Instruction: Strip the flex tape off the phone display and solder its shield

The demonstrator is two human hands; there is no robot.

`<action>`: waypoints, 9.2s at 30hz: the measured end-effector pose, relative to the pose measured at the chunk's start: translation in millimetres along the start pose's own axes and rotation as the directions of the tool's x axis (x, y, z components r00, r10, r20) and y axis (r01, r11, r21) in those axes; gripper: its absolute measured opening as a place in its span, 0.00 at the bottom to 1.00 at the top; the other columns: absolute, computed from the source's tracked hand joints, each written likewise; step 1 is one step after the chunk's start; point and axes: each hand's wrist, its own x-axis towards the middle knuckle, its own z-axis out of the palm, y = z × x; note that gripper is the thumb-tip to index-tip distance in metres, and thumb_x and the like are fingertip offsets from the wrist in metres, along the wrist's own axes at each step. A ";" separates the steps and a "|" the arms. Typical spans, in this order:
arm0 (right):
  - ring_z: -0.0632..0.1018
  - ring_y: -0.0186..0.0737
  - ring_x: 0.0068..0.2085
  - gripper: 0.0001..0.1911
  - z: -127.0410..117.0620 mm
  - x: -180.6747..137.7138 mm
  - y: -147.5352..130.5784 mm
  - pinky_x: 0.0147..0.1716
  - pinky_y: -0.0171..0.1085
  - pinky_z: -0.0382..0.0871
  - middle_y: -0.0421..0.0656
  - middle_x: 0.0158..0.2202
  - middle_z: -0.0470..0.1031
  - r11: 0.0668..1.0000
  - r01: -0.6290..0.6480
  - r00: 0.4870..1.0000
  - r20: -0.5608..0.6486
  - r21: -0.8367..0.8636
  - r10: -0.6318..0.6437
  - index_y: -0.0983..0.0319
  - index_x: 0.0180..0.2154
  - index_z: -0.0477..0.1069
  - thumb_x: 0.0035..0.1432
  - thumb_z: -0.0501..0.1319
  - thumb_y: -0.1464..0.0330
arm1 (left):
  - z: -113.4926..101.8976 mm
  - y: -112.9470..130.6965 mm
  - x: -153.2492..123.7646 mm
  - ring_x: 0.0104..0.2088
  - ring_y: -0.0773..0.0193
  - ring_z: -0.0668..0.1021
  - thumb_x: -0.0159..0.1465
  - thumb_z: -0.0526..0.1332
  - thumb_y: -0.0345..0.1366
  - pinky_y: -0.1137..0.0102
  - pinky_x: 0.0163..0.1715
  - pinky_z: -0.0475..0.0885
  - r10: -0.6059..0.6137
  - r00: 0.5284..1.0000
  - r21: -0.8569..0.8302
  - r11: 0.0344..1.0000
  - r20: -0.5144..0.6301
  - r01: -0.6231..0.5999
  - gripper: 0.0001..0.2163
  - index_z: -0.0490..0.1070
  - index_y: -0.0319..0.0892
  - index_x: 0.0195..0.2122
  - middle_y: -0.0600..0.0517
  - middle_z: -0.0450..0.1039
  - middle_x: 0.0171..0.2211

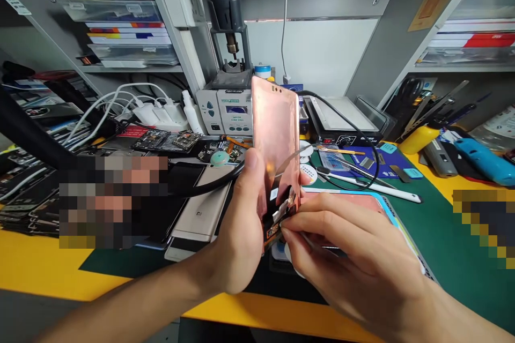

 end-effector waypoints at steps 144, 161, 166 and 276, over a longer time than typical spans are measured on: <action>0.80 0.31 0.29 0.07 -11.1 7.0 0.1 0.28 0.29 0.75 0.38 0.30 0.81 0.920 -0.274 0.959 0.014 0.279 0.282 0.59 0.35 0.78 0.62 0.66 0.78 | -8.5 17.0 12.5 0.34 0.54 0.86 0.72 0.45 0.58 0.62 0.37 0.82 0.059 0.998 -0.067 0.996 -0.003 -0.059 0.32 0.81 0.38 0.45 0.41 0.84 0.35; 0.84 0.37 0.37 0.07 1.7 -1.3 1.4 0.42 0.33 0.79 0.46 0.35 0.84 1.000 0.004 0.999 -0.044 -0.013 -0.004 0.65 0.38 0.78 0.61 0.66 0.81 | 5.5 6.4 -1.5 0.46 0.45 0.83 0.65 0.56 0.64 0.59 0.44 0.79 0.049 0.999 0.068 0.997 -0.007 -0.048 0.29 0.82 0.41 0.41 0.45 0.82 0.32; 0.85 0.39 0.37 0.07 1.3 -3.2 2.1 0.40 0.36 0.81 0.47 0.37 0.85 0.999 0.030 0.999 0.019 -0.036 -0.029 0.64 0.38 0.77 0.61 0.65 0.80 | 7.6 8.3 0.0 0.43 0.43 0.84 0.62 0.56 0.66 0.57 0.42 0.79 0.000 0.998 0.103 0.995 -0.059 0.006 0.31 0.80 0.40 0.38 0.46 0.79 0.28; 0.64 0.33 0.21 0.10 -5.0 -16.2 20.0 0.19 0.34 0.61 0.35 0.20 0.66 0.949 -0.299 0.954 0.005 -0.103 0.301 0.60 0.27 0.69 0.62 0.61 0.70 | -28.7 0.9 19.0 0.48 0.55 0.78 0.57 0.74 0.51 0.60 0.52 0.76 0.726 0.402 0.773 -0.278 0.558 -0.570 0.36 0.70 0.28 0.58 0.38 0.78 0.46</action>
